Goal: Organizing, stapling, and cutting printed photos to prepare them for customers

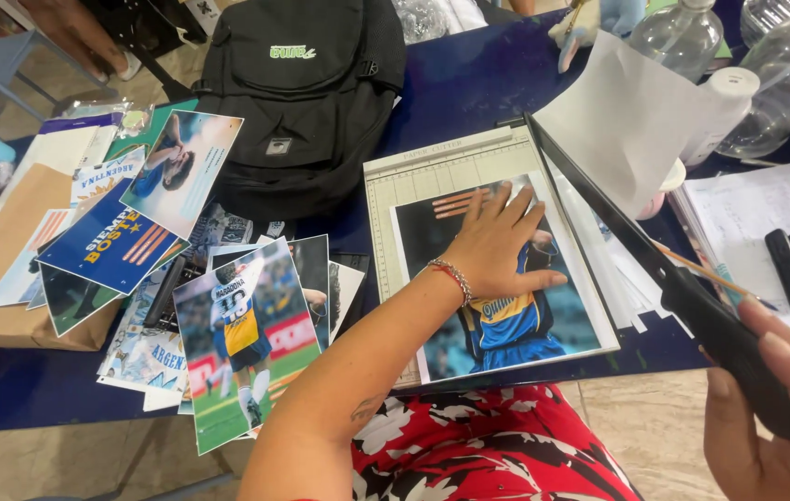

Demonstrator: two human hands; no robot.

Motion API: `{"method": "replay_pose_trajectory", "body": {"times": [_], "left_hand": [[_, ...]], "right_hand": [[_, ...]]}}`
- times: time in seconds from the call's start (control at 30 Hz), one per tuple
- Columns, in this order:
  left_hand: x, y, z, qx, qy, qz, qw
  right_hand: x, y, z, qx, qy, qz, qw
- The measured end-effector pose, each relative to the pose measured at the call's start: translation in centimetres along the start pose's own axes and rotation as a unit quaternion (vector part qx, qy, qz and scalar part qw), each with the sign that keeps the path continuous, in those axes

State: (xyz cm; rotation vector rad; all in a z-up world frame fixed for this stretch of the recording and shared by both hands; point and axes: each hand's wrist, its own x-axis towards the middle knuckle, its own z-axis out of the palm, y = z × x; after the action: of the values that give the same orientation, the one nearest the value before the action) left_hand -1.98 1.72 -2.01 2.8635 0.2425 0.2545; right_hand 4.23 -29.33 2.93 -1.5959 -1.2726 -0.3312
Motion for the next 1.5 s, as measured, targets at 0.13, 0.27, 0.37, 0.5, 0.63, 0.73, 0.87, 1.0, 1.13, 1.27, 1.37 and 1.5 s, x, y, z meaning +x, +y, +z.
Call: {"method": "replay_pose_trajectory", "body": {"times": [0.13,0.27,0.37,0.5,0.63,0.73,0.87,1.0,1.13,1.27,1.37,1.5], "left_hand": [[1.6,-0.1,-0.2,0.028,-0.011,-0.035,0.999],[2.7,-0.7,0.5,0.032,-0.01,-0.035,0.999],[3.2,-1.0,0.6,0.025,-0.005,-0.029,0.999],[3.5,-1.5,0.7,0.031,-0.005,-0.021,0.999],[3.6,-1.5,1.2,0.048,0.007,-0.029,0.998],[3.8,-1.6,1.1,0.049,-0.001,-0.033,0.998],[4.0,-1.6,1.1,0.049,-0.004,-0.035,0.998],[4.1,-1.6,1.2,0.054,-0.001,-0.035,0.998],[4.2,-1.5,1.2,0.053,-0.005,-0.037,0.998],[4.2,-1.5,1.1,0.052,-0.011,-0.037,0.998],[4.3,-1.6,1.1,0.048,-0.014,-0.037,0.998],[4.3,-1.6,1.1,0.053,-0.005,-0.037,0.998]], "right_hand": [[-0.4,-0.7,0.4,0.002,0.018,0.041,0.999],[-1.3,-2.0,0.9,0.044,0.034,0.127,0.99],[-1.4,-2.8,0.9,0.025,0.04,0.148,0.988],[-1.0,-4.0,0.9,0.006,0.027,0.185,0.982],[-1.7,-3.2,0.5,0.002,0.013,0.177,0.984],[-1.1,-4.0,0.6,-0.001,0.016,0.195,0.981],[-0.9,-4.5,0.6,-0.006,0.011,0.207,0.978],[-0.8,-4.8,0.9,-0.005,0.021,0.206,0.978],[-0.6,-5.0,0.8,-0.009,0.015,0.204,0.979],[-1.1,-4.2,0.6,-0.006,0.005,0.185,0.983],[-1.2,-4.1,0.8,-0.005,0.016,0.187,0.982],[-1.4,-3.9,0.4,-0.003,0.009,0.189,0.982]]}}
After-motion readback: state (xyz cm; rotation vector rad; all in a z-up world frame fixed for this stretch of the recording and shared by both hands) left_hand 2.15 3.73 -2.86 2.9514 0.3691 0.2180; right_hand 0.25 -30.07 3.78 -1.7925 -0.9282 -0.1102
